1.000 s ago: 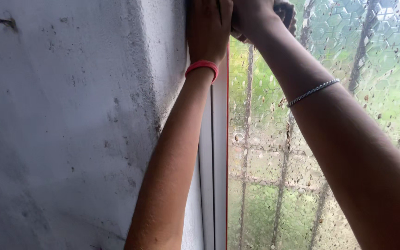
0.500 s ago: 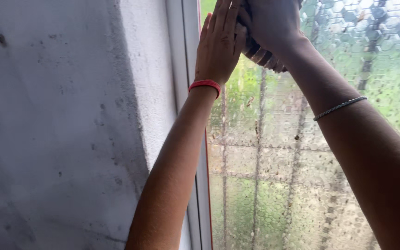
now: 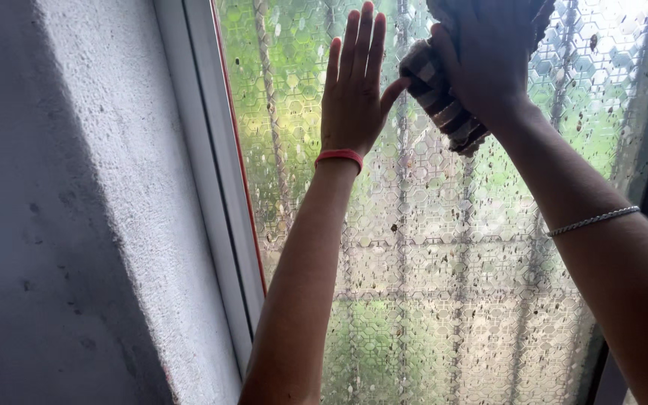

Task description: The person sprays cleaning liquid onto a window pane and then wipes the glass and the window frame with a cloth.

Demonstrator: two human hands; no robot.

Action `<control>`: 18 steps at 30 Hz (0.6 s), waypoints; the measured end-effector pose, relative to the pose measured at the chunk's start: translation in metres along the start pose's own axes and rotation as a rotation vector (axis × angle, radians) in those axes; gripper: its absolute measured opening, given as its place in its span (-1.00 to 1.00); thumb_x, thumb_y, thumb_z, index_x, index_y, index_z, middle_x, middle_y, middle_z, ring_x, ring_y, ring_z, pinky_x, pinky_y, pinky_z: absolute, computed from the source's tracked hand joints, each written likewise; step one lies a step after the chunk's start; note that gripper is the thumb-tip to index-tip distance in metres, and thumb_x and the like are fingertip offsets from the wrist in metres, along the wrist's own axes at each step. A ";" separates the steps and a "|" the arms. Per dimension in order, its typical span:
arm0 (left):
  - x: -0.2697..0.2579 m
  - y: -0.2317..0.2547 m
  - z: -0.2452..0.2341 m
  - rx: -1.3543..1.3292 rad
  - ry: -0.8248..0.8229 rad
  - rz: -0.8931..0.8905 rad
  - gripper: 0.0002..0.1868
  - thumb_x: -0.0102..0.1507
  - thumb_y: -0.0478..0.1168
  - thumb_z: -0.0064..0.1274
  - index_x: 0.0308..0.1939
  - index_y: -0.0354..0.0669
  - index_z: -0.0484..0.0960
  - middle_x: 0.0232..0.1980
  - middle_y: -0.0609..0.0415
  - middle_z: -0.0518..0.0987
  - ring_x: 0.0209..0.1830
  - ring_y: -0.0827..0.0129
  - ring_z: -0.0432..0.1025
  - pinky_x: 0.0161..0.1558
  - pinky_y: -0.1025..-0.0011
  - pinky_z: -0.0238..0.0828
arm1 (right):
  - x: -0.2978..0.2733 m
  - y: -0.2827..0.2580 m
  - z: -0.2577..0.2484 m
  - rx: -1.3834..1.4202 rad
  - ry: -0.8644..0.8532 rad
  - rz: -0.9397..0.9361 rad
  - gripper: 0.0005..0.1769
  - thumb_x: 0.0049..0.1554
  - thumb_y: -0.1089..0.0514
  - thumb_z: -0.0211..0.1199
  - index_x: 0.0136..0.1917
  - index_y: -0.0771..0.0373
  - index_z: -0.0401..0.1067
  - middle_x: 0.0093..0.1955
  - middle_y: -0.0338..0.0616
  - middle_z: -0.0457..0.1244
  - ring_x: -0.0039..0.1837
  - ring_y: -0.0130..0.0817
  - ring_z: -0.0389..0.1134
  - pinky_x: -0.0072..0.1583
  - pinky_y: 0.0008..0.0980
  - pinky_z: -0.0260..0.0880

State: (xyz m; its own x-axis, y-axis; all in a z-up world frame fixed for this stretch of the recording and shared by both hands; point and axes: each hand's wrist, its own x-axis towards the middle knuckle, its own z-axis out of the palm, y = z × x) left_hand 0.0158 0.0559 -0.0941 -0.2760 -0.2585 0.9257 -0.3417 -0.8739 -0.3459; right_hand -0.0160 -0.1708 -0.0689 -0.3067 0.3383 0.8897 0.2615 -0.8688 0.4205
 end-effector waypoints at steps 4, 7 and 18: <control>0.000 -0.002 0.006 -0.007 0.040 0.017 -0.03 0.44 0.48 -0.40 0.68 -0.05 -0.23 0.75 0.03 -0.18 0.78 0.27 -0.25 0.77 0.12 -0.26 | 0.001 0.000 0.005 -0.046 0.052 -0.011 -0.56 0.42 0.03 0.15 0.41 0.36 0.32 0.29 0.19 0.19 0.39 0.16 0.18 0.39 0.12 0.14; -0.004 0.000 0.001 -0.032 0.012 -0.005 -0.04 0.45 0.46 -0.38 0.68 -0.05 -0.21 0.75 0.05 -0.15 0.78 0.27 -0.23 0.77 0.13 -0.24 | 0.002 -0.002 0.007 -0.050 0.073 -0.035 -0.54 0.42 0.03 0.15 0.42 0.39 0.30 0.32 0.20 0.19 0.40 0.16 0.19 0.42 0.12 0.12; 0.002 0.009 -0.021 0.036 -0.100 -0.028 -0.23 0.53 0.20 -0.33 0.67 -0.11 -0.12 0.73 0.00 -0.10 0.75 0.23 -0.20 0.71 0.13 -0.26 | 0.047 -0.018 0.020 0.056 0.056 0.072 -0.40 0.44 -0.03 0.21 0.60 0.29 0.19 0.53 0.20 0.11 0.48 0.22 0.13 0.48 0.12 0.08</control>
State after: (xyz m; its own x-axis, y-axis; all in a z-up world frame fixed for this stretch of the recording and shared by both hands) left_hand -0.0069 0.0561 -0.0990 -0.1754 -0.2722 0.9461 -0.3145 -0.8952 -0.3159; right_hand -0.0163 -0.1325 -0.0313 -0.3359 0.2532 0.9072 0.3350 -0.8681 0.3663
